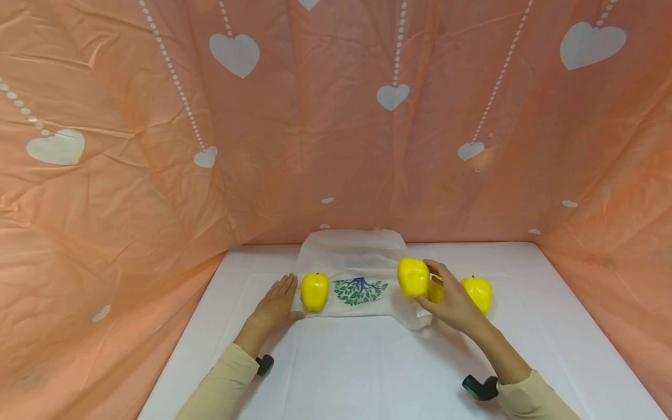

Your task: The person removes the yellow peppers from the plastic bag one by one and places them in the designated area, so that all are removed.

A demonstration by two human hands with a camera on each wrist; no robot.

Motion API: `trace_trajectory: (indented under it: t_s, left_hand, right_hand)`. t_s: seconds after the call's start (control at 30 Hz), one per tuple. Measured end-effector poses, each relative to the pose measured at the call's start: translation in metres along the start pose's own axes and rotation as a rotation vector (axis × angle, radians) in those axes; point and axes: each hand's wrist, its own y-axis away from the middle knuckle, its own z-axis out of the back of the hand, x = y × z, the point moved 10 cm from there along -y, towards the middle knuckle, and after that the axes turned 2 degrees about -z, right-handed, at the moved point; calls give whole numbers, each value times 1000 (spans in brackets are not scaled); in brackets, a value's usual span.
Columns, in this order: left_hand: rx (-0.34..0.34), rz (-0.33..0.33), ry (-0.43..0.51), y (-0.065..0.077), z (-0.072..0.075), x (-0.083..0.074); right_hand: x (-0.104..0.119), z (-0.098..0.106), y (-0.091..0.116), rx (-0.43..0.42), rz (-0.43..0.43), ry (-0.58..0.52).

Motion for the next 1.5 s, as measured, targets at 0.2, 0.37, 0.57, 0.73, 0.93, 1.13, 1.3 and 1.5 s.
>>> trace_trajectory:
  t_s: [0.2, 0.37, 0.57, 0.73, 0.93, 1.13, 1.3, 1.5]
  left_hand:
    - [2, -4, 3, 2, 1, -1]
    - [-5, -13, 0, 1, 2, -3]
    - [-3, -20, -6, 2, 3, -4]
    - [-6, -19, 3, 2, 3, -4]
    - [-7, -20, 2, 2, 3, -3]
    - [-6, -18, 9, 2, 4, -4]
    - [-5, -18, 2, 2, 3, -4]
    - [-1, -14, 8, 3, 4, -4]
  right_hand:
    - [-5, 11, 4, -17, -11, 27]
    - [-8, 20, 5, -30, -10, 39]
    - [-11, 30, 8, -34, -22, 56]
    - [-13, 39, 11, -47, -15, 52]
    - [-16, 50, 15, -63, -20, 74]
    - [-19, 63, 19, -83, -36, 88]
    - [-26, 72, 24, -80, -67, 99]
    - [-33, 84, 30, -94, -66, 127]
